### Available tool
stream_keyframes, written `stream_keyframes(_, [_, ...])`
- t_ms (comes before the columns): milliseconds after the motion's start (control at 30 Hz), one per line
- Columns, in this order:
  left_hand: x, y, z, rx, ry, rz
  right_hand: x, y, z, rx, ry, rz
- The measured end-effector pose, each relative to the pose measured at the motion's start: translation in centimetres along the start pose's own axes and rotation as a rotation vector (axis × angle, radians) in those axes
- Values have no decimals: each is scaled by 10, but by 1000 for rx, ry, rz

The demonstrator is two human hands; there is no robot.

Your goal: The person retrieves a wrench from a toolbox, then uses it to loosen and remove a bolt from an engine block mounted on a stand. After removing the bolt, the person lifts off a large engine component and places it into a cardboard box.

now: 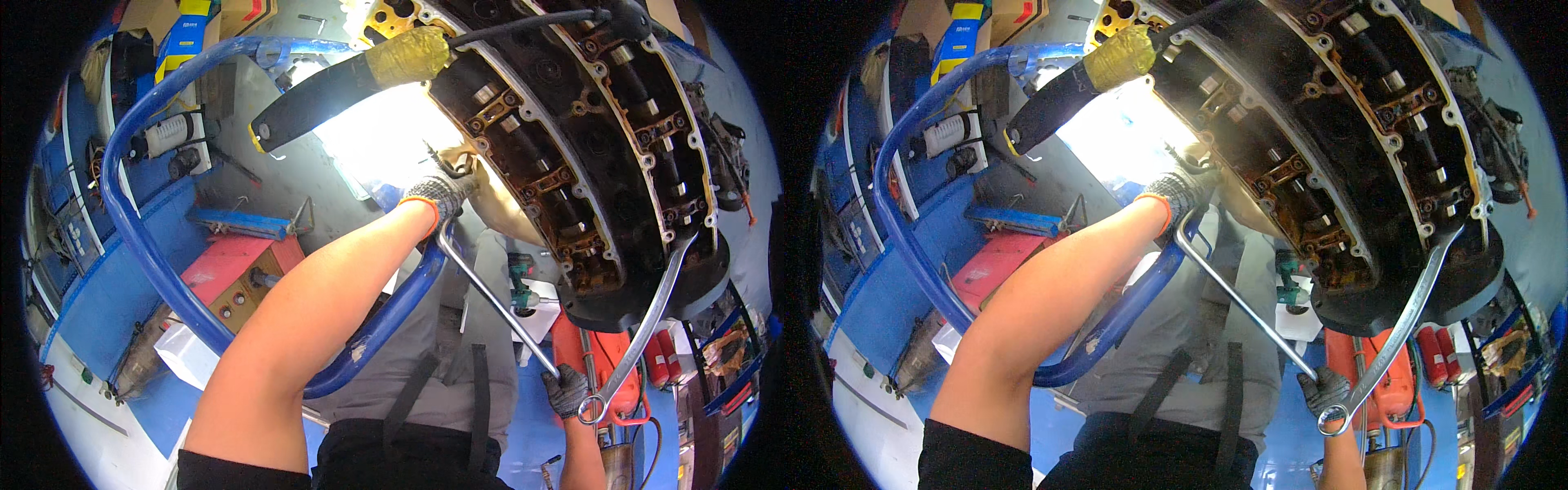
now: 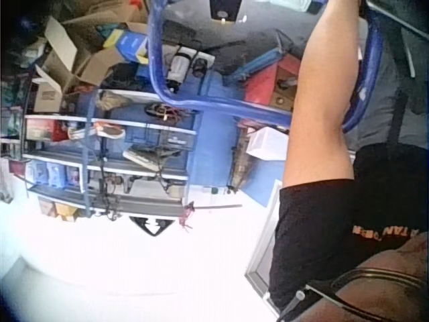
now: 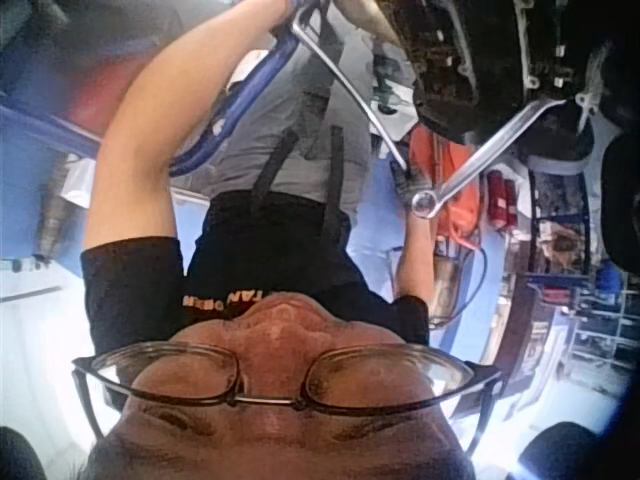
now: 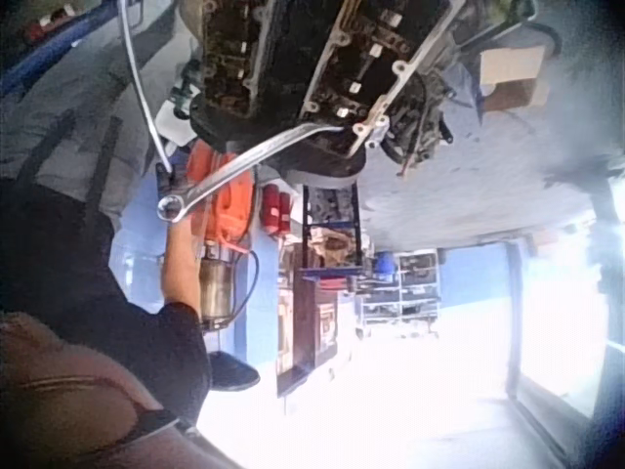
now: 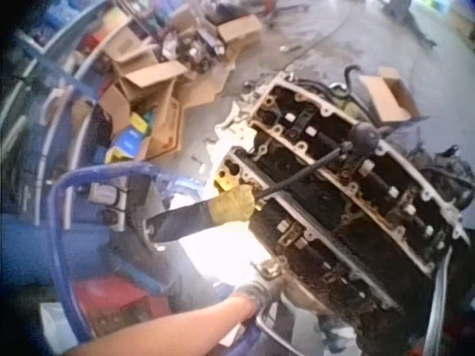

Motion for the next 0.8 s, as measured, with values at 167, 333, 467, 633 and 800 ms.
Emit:
stream_keyframes(167, [11,25,5,-286,146,-263,49,22,-32,10,-88,-24])
stream_keyframes(333, [24,37,15,-489,272,-410,90,41,-58,-7,14,35])
stream_keyframes(467, [30,40,18,-331,230,-367,98,73,-83,-29,-51,-150])
stream_keyframes(633, [50,54,14,-60,156,-481,90,69,-80,-55,54,-102])
stream_keyframes(800, [37,51,12,-220,230,-425,87,52,-69,-74,146,-4])
Point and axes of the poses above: each hand's wrist, its own x-axis away from the middle knuckle, its own z-axis out of the back of the hand, y = z × x, the point moved 10 cm from there along -x, towards the middle knuckle, and after that the axes turned 7 degrees about z, right-handed, at the moved point
